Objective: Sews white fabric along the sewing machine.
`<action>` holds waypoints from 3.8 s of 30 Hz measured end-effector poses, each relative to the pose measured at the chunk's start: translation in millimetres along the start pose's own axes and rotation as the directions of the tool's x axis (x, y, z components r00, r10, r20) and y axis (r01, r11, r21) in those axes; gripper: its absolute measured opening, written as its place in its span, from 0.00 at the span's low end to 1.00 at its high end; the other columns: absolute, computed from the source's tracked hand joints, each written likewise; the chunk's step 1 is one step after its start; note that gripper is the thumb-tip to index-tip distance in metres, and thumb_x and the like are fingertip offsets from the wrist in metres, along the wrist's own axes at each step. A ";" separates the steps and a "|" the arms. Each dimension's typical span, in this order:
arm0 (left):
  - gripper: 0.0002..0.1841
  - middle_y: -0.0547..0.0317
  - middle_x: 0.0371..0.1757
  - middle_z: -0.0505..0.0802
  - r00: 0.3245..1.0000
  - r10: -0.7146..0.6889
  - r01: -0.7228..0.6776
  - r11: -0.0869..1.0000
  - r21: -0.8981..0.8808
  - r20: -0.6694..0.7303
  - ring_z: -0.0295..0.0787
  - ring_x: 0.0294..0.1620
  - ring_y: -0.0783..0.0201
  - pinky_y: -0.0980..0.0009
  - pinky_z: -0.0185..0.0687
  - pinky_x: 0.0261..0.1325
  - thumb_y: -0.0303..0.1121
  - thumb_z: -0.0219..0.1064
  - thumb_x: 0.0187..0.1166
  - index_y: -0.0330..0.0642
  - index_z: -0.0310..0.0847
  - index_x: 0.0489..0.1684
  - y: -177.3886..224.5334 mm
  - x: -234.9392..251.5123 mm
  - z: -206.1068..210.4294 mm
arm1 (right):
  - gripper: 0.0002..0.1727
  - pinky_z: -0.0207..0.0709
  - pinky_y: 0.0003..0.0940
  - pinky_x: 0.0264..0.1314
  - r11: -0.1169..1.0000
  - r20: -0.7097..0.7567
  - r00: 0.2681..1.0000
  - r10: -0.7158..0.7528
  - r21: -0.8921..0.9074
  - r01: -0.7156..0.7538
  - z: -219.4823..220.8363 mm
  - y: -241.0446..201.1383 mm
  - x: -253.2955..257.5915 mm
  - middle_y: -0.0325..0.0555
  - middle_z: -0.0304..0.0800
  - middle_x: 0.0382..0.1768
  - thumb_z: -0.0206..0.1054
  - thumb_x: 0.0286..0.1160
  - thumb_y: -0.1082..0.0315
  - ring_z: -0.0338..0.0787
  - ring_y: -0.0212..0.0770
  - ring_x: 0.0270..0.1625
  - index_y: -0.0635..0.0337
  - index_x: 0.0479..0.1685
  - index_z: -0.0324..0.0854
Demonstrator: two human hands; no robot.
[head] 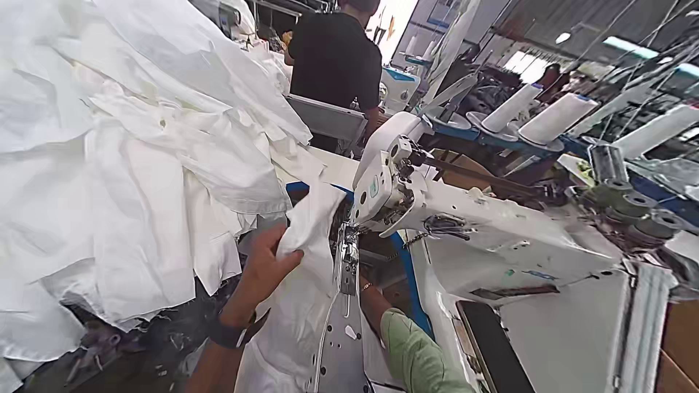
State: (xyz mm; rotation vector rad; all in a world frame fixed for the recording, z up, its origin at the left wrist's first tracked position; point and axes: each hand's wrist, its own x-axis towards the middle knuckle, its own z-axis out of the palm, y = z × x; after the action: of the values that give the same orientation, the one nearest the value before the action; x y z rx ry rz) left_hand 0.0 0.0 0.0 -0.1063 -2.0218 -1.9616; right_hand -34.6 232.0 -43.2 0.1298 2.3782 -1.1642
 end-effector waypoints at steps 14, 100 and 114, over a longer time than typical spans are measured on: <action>0.10 0.44 0.31 0.88 0.801 -0.550 0.392 0.780 0.488 0.237 0.84 0.34 0.52 0.49 0.79 0.47 0.29 0.71 0.77 0.27 0.87 0.37 -76.2 -56.4 1.4 | 0.22 0.77 0.65 0.66 0.796 -0.138 0.989 -0.052 -0.604 -0.042 -43.0 13.8 -69.5 0.72 0.90 0.54 0.60 0.86 0.69 0.89 0.72 0.60 0.72 0.75 0.74; 0.14 0.42 0.18 0.86 0.913 -0.078 -0.077 0.931 0.356 0.401 0.90 0.23 0.41 0.46 0.82 0.31 0.35 0.62 0.85 0.29 0.84 0.45 -21.7 -92.1 62.2 | 0.18 0.81 0.66 0.45 0.576 -0.016 0.991 -0.134 -0.815 0.065 7.4 -63.3 -174.7 0.66 0.92 0.31 0.64 0.81 0.62 0.94 0.68 0.41 0.72 0.38 0.89; 0.11 0.54 0.16 0.83 0.931 0.275 -0.333 0.910 0.247 0.239 0.86 0.18 0.55 0.60 0.78 0.19 0.32 0.64 0.74 0.37 0.83 0.22 -34.5 -96.3 71.0 | 0.20 0.81 0.64 0.37 0.476 0.084 0.993 -0.086 -0.872 0.115 -6.4 -62.4 -155.6 0.65 0.91 0.28 0.60 0.84 0.60 0.94 0.68 0.37 0.71 0.40 0.86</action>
State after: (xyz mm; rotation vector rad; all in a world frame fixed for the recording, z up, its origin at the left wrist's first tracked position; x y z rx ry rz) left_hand 69.1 84.2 -60.3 -0.5384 -2.2294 -1.5038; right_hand 81.4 216.8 76.9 -0.3859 2.6639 0.1708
